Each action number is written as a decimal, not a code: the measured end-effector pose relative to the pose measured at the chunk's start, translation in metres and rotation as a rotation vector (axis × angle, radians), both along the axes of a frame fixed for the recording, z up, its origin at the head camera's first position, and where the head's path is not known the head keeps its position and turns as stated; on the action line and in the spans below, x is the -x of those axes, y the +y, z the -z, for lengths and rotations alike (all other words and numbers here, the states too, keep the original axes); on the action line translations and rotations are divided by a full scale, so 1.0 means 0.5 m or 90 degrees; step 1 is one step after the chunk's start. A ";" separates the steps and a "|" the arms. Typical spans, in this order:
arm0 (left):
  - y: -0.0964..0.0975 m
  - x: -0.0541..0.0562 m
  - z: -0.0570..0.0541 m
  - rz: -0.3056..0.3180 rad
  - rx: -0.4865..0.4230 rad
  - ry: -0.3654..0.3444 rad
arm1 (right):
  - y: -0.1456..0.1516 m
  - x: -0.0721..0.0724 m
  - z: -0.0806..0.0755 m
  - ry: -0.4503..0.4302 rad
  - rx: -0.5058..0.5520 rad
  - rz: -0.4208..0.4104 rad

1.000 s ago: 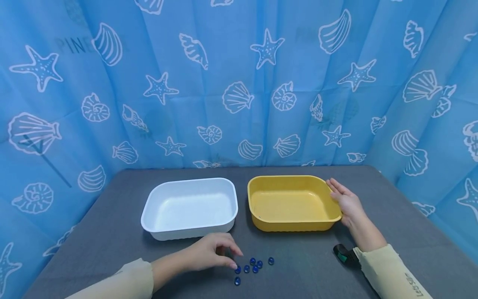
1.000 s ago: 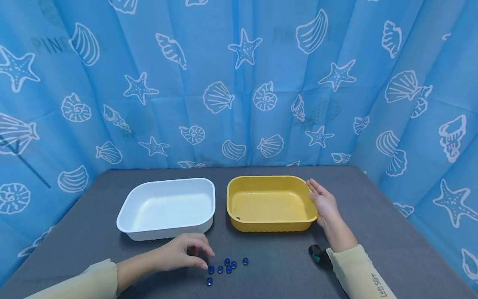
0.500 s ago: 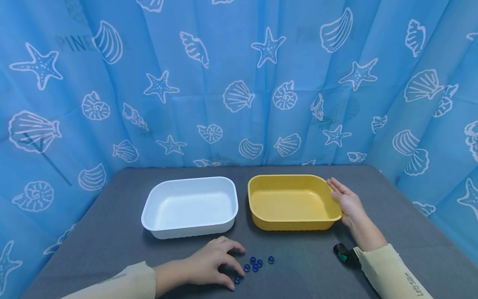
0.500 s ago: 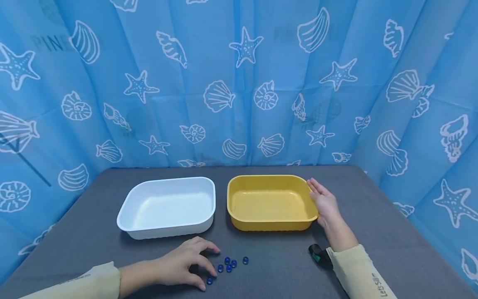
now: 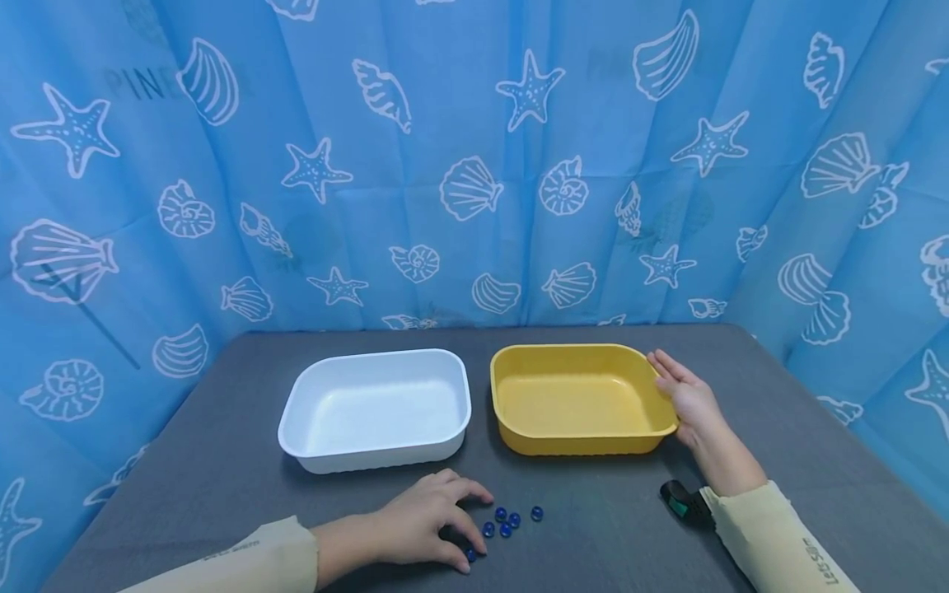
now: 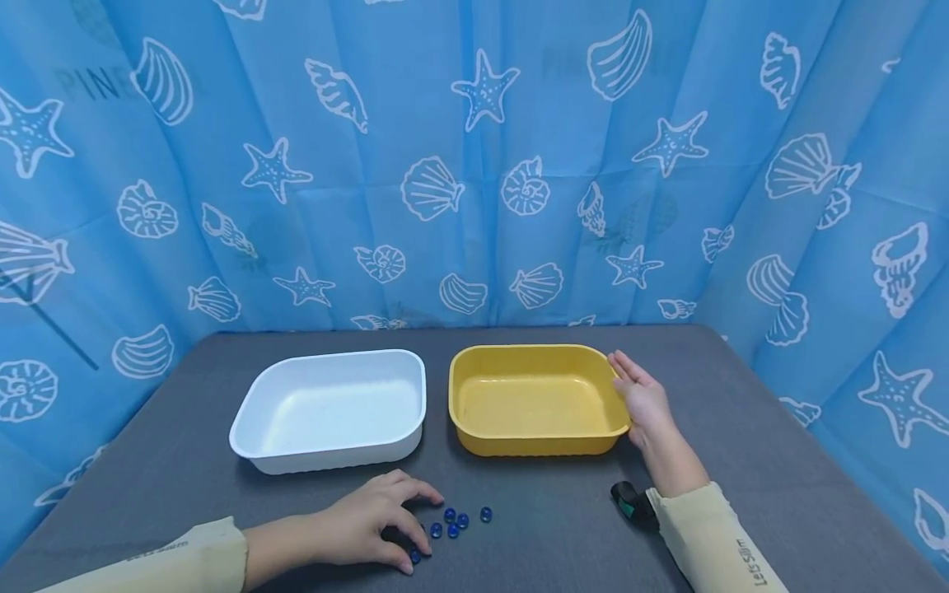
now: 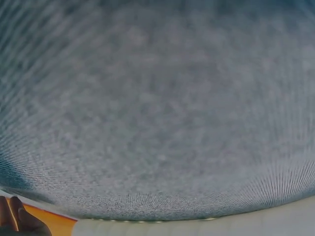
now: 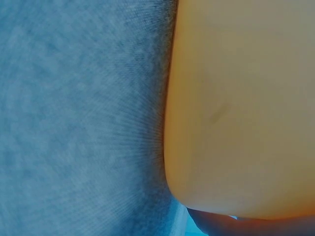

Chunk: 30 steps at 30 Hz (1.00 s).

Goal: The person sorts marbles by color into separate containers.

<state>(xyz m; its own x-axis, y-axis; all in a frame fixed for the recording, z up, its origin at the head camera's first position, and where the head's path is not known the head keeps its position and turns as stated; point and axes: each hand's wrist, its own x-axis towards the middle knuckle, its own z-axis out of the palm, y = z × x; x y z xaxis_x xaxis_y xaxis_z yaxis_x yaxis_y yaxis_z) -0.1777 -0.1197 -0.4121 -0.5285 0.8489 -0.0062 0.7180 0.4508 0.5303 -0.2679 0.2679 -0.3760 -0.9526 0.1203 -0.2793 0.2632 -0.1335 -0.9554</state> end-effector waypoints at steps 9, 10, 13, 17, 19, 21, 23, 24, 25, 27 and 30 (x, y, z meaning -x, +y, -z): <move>0.016 0.007 -0.010 -0.059 -0.047 -0.035 | -0.003 0.002 0.000 0.003 -0.016 0.005; 0.018 0.008 -0.014 -0.065 -0.053 -0.039 | -0.002 0.001 0.000 0.003 -0.015 0.005; 0.026 0.009 -0.023 -0.083 -0.064 -0.051 | 0.000 0.001 0.001 0.002 -0.011 0.004; 0.035 0.010 -0.034 -0.106 -0.090 -0.072 | 0.001 0.000 0.002 -0.001 -0.010 0.002; 0.039 0.011 -0.039 -0.122 -0.110 -0.080 | 0.001 -0.001 0.002 -0.001 -0.010 0.001; 0.043 0.014 -0.044 -0.140 -0.129 -0.080 | 0.001 -0.001 0.002 0.000 -0.010 -0.001; 0.047 0.016 -0.050 -0.159 -0.148 -0.079 | 0.001 -0.001 0.002 0.000 -0.008 -0.002; 0.050 0.018 -0.053 -0.167 -0.157 -0.076 | 0.001 -0.001 0.001 0.001 -0.007 -0.003; 0.052 0.019 -0.055 -0.174 -0.165 -0.073 | 0.001 -0.001 0.001 0.000 -0.008 -0.002; 0.056 0.022 -0.061 -0.183 -0.180 -0.065 | 0.000 -0.001 0.001 0.000 -0.009 -0.001; 0.062 0.026 -0.070 -0.190 -0.202 -0.053 | -0.001 0.000 0.001 -0.001 -0.006 0.002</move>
<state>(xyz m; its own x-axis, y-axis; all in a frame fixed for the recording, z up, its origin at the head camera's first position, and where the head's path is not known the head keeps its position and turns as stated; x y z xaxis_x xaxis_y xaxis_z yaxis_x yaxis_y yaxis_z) -0.1908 -0.0887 -0.3772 -0.7596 0.6259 0.1769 0.5296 0.4372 0.7269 -0.2678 0.2676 -0.3766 -0.9516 0.1264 -0.2801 0.2649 -0.1249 -0.9562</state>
